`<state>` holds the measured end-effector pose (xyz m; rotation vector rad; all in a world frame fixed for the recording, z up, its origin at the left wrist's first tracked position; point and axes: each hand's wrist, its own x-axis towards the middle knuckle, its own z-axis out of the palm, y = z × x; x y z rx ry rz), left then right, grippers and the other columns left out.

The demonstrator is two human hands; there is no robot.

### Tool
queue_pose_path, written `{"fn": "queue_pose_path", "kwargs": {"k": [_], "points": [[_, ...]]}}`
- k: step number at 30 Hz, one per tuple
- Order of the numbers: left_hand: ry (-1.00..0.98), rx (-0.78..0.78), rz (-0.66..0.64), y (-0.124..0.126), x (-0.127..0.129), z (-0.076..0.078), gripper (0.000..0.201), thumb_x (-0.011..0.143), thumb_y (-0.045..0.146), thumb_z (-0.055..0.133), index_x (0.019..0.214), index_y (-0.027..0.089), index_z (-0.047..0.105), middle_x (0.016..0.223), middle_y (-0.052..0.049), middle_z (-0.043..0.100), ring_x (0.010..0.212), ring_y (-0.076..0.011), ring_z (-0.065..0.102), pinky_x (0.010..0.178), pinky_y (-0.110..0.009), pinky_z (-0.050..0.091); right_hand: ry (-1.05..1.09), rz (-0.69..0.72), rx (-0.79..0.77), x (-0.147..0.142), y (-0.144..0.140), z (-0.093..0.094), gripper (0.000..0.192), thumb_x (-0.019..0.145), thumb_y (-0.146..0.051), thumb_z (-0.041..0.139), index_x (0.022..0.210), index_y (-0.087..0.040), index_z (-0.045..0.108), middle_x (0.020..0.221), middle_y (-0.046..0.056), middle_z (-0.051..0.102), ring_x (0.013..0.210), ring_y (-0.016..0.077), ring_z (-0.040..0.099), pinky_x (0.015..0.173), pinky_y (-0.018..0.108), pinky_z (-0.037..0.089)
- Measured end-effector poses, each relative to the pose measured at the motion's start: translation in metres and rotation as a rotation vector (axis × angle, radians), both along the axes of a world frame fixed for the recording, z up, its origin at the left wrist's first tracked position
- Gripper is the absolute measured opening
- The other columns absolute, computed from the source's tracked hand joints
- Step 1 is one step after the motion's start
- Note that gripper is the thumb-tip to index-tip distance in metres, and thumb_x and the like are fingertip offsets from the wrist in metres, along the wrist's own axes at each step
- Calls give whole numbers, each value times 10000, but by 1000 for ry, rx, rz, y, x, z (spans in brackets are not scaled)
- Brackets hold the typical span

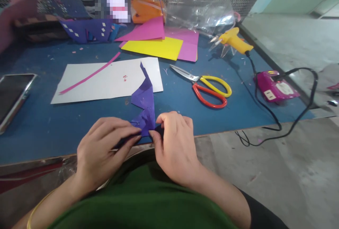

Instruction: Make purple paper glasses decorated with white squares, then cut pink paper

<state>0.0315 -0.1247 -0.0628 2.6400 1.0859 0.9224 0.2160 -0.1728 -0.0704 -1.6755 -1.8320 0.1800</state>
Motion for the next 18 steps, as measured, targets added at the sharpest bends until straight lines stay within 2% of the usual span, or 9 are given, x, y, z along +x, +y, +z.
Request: {"fn": "queue_pose_path", "kwargs": {"k": [3, 6, 11, 15, 18], "points": [[83, 205, -132, -3, -3, -6, 235, 844, 161, 693, 1074, 201, 708, 963, -30, 760, 907, -215, 644, 804, -345, 494, 5, -3, -7, -1, 0, 0, 141, 889, -167, 552, 1002, -192, 472, 850, 16, 558, 778, 176, 546, 779, 368, 379], [147, 307, -149, -4, -4, -8, 268, 848, 193, 697, 1115, 175, 696, 986, -36, 775, 915, -220, 663, 830, -355, 488, 24, -9, 16, 0, -1, -1, 138, 883, -156, 564, 990, -193, 485, 836, 9, 568, 758, 164, 552, 780, 366, 398], [141, 334, -147, -4, -4, -10, 265, 856, 242, 692, 1113, 178, 700, 972, -37, 781, 904, -221, 674, 833, -357, 485, 76, 47, 189, 6, -5, -8, 162, 887, -116, 587, 1025, -195, 554, 917, 36, 655, 869, 171, 603, 792, 349, 461], [143, 369, -162, -2, -6, -13, 306, 849, 286, 702, 1127, 159, 703, 973, -45, 782, 890, -225, 681, 840, -367, 480, -57, 214, 351, 14, -6, -15, 283, 848, -57, 610, 1107, -167, 636, 1028, 70, 723, 977, 212, 640, 858, 387, 465], [126, 354, -165, -2, -7, -12, 318, 836, 304, 713, 1119, 158, 707, 984, -54, 783, 877, -229, 693, 829, -373, 482, -94, 215, 397, 18, -6, -18, 283, 835, -49, 619, 1092, -159, 659, 1021, 76, 739, 976, 218, 658, 866, 393, 465]]}}
